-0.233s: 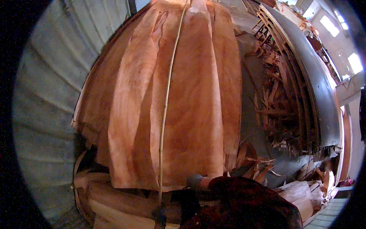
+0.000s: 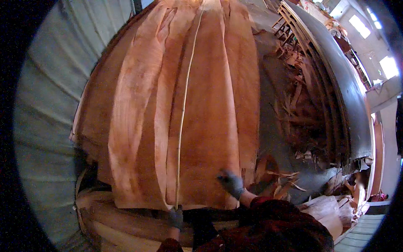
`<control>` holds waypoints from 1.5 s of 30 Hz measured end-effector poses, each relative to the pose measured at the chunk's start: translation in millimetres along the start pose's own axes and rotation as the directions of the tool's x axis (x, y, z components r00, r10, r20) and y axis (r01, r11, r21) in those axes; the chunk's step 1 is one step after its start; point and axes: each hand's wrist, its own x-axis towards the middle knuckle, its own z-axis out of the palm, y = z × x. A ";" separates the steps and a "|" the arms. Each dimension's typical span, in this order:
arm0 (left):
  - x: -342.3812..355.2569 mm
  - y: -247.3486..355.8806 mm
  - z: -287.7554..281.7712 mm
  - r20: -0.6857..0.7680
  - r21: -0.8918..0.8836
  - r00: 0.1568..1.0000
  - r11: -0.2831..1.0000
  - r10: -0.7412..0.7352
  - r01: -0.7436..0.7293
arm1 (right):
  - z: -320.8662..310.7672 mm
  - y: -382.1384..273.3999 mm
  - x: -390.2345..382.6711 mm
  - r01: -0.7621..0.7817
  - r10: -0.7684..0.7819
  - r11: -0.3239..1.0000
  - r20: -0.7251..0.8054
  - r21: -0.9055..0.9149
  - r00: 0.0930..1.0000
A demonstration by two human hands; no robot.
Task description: The person applies a large sheet of wood veneer to a curved surface, smoothing it out by hand. They then use a utility knife to trim the excess veneer along the edges and apply small strips of tape to secure the veneer in place.
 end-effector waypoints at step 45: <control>18.7 -141.1 -29.6 0.337 -0.121 0.941 0.991 -0.014 0.058 | 184.5 -60.8 23.2 -0.050 0.092 0.941 0.109 -0.335 0.990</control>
